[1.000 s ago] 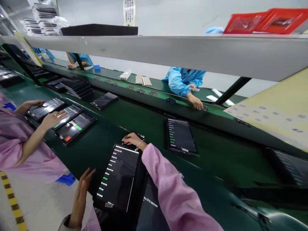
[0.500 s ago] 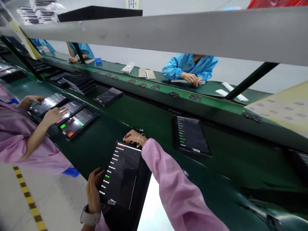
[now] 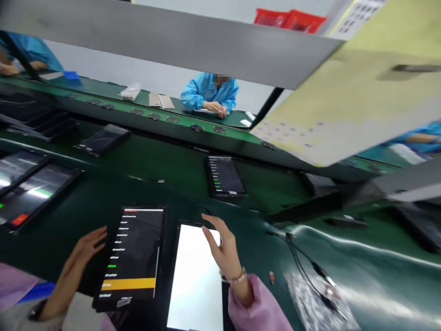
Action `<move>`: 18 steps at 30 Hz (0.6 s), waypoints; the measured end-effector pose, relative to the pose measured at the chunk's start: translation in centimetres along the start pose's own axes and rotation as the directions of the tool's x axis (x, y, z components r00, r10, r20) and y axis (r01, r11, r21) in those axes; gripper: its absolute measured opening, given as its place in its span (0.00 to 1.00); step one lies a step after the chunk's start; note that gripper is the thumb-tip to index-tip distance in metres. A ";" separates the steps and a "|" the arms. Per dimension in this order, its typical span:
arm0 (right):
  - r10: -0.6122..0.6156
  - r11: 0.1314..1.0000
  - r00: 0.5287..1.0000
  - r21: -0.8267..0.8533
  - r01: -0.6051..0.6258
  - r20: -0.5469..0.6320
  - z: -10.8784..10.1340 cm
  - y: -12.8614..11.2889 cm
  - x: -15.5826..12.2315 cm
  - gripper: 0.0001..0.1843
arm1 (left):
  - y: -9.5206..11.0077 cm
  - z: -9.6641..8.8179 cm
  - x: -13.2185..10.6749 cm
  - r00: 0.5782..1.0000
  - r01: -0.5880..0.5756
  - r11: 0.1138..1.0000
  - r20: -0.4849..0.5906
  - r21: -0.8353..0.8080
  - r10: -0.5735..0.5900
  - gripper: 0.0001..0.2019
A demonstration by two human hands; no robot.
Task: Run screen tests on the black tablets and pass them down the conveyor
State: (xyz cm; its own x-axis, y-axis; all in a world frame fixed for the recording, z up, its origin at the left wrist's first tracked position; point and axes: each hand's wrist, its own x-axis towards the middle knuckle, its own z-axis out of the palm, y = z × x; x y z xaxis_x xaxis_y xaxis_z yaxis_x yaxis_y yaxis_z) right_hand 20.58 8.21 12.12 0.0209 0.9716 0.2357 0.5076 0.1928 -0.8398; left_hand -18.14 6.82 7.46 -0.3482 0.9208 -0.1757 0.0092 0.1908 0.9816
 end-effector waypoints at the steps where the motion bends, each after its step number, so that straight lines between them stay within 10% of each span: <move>1: 0.076 0.997 0.995 -0.016 -0.077 -0.070 -0.6 1.4 -2.5 0.20 | 1.7 0.9 2.1 1.000 -0.022 0.999 0.019 0.037 0.021 0.33; 8: 0.339 0.937 0.940 0.080 -0.340 0.033 1.3 4.3 -16.1 0.45 | 7.6 9.4 14.1 0.991 -0.111 0.994 0.076 -0.022 0.112 0.10; 18: 0.315 0.917 0.907 0.155 -0.366 0.281 -0.5 3.1 -15.5 0.63 | 5.0 10.8 15.6 0.984 -0.140 0.989 0.108 -0.046 0.144 0.05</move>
State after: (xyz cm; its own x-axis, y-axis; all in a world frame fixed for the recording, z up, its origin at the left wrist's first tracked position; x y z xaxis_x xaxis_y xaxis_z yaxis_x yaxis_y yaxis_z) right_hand 22.27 -6.32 6.06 -0.0638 0.9801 -0.1882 0.3246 -0.1579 -0.9326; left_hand -13.35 25.79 8.83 -0.2403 0.9699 -0.0397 0.0146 0.0444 0.9989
